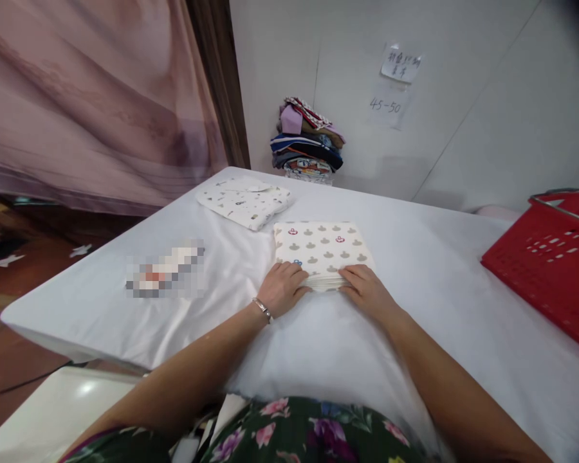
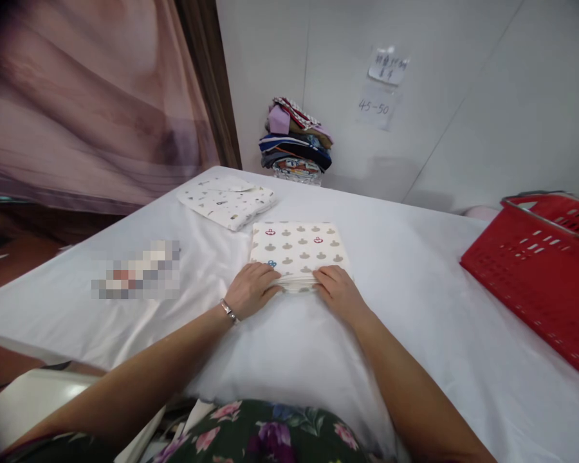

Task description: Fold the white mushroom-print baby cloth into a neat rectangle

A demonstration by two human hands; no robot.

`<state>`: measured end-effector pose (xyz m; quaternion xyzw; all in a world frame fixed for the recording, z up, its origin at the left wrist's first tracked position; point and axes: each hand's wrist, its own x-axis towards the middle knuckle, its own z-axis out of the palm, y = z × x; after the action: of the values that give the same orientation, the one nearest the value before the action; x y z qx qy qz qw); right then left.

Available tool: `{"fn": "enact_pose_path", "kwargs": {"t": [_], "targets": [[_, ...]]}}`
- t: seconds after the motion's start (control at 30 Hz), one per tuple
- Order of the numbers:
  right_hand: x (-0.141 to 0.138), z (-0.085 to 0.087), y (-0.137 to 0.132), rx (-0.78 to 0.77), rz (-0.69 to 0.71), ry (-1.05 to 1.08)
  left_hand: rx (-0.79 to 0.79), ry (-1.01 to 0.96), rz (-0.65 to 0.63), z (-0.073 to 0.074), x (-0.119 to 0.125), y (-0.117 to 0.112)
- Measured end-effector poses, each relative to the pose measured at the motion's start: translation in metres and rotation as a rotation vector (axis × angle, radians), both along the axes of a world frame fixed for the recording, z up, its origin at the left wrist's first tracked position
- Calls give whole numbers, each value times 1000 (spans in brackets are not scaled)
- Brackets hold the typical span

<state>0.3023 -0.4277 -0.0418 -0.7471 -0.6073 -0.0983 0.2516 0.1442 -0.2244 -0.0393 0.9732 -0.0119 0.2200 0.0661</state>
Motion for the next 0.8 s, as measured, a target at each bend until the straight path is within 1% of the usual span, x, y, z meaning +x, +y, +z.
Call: {"fn": "enact_pose_path", "kwargs": {"t": [0.1,0.2,0.3,0.37,0.47,0.57,0.63,0.7,0.8], "targets": [[2,-8,0,30,-5,-12,26,9,9,-2,2,-2],[4,-18,-2,12,10,-16,38,50,-9,-3,1,-5],[5,-21,-6,-4,16,-7,-2,54,-32,-2,-3,-5],[3,-17,-7,-26,9,23,-73,37,-41,2,-3,-2],[1,1,-3,-85,-30,145,-168,-9,-9,8,4,7],[8,18,13,-76,-90,233,-156,-32,63,9,20,14],[20,22,28,-70,-124,195,-145,37,116,5,29,16],[34,16,42,-139,-180,114,-165,160,146,-2,34,16],[51,-4,51,-320,-263,38,-221,278,147,-12,31,16]]}}
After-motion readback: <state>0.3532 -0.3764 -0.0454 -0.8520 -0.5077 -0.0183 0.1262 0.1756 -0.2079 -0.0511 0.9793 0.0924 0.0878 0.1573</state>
